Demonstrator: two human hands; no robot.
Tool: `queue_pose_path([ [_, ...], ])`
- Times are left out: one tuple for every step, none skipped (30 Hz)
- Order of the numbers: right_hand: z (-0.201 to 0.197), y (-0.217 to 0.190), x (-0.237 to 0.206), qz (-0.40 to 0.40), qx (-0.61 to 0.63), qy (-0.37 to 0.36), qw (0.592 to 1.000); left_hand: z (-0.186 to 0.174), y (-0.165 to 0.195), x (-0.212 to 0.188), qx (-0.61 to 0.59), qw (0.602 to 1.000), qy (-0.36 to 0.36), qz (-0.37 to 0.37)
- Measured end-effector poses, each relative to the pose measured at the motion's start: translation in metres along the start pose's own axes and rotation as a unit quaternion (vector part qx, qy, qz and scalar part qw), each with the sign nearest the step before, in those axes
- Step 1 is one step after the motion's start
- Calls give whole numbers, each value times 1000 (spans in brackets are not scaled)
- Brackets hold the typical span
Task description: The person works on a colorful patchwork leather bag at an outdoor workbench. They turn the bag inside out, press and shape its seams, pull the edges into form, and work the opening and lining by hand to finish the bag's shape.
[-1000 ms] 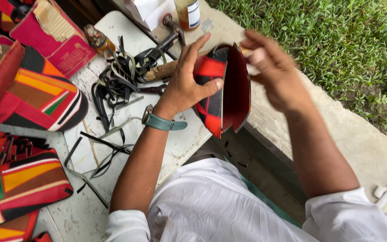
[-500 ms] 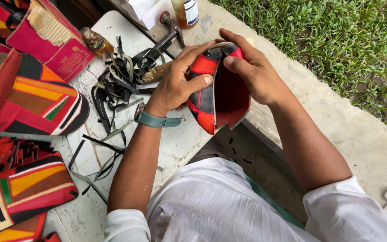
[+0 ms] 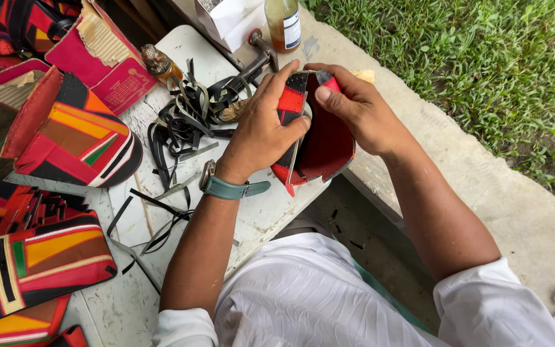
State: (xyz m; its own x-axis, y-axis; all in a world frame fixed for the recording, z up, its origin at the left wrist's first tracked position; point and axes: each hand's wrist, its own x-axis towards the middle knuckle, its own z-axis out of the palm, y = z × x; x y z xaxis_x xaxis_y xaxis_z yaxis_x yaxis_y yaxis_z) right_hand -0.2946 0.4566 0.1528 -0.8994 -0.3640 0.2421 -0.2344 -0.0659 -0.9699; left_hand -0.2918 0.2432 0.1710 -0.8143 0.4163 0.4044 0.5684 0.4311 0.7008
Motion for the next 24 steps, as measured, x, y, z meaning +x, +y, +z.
queue_pose_path([
  [1, 0, 0, 8, -6, 8, 1000, 2, -2, 0, 6, 1000, 8, 9],
  [2, 1, 1, 8, 4, 13, 1000, 4, -4, 0, 12, 1000, 16, 17],
  [4, 2, 2, 8, 15, 18, 1000, 6, -5, 1, 18, 999, 23, 25],
  [6, 3, 3, 11, 27, 24, 999, 8, -7, 0, 18, 999, 26, 24],
  [7, 4, 4, 11, 30, 30, 999, 11, -8, 0, 16, 999, 27, 23],
  [8, 6, 5, 11, 33, 36, 999, 13, -10, 0, 14, 999, 28, 22],
  [8, 7, 5, 12, 37, 42, 998, 15, -11, 0, 18, 999, 31, 29],
  [8, 9, 5, 8, 42, 44, 998, 16, -12, 1, 21, 999, 34, 36],
  [8, 10, 6, 4, 47, 45, 998, 18, -13, 1, 25, 998, 38, 45],
  [8, 12, 6, -1, 52, 46, 998, 19, -13, 2, 30, 998, 40, 42],
  [8, 13, 5, -4, 44, 49, 998, 21, -14, 2, 36, 998, 42, 40],
  [8, 14, 5, -8, 36, 52, 998, 22, -14, 3, 41, 997, 45, 38],
  [9, 14, 5, -10, 28, 55, 998, 23, -14, 3, 30, 998, 44, 31],
  [9, 15, 5, -12, 29, 60, 998, 24, -13, 3, 19, 999, 44, 23],
  [10, 16, 6, -14, 31, 64, 997, 25, -13, 3, 8, 999, 43, 16],
  [11, 16, 7, -17, 32, 68, 997, 25, -13, 3, 13, 999, 46, 19],
  [11, 16, 8, -15, 33, 71, 997, 26, -13, 3, 19, 998, 48, 22],
  [12, 16, 9, -14, 35, 74, 997, 27, -13, 4, 25, 998, 51, 26],
  [13, 17, 10, -14, 35, 75, 996, 28, -13, 3, 33, 997, 56, 33],
  [13, 17, 10, -13, 43, 75, 996, 29, -13, 3, 41, 997, 61, 39],
  [13, 17, 10, -13, 50, 75, 996, 29, -14, 3, 50, 996, 66, 45],
  [14, 18, 10, -13, 57, 75, 995, 30, -14, 3, 44, 996, 65, 42],
  [14, 18, 10, -16, 61, 73, 995, 30, -14, 3, 38, 996, 64, 39],
  [14, 18, 9, -18, 64, 70, 995, 29, -15, 3, 32, 997, 63, 36],
])
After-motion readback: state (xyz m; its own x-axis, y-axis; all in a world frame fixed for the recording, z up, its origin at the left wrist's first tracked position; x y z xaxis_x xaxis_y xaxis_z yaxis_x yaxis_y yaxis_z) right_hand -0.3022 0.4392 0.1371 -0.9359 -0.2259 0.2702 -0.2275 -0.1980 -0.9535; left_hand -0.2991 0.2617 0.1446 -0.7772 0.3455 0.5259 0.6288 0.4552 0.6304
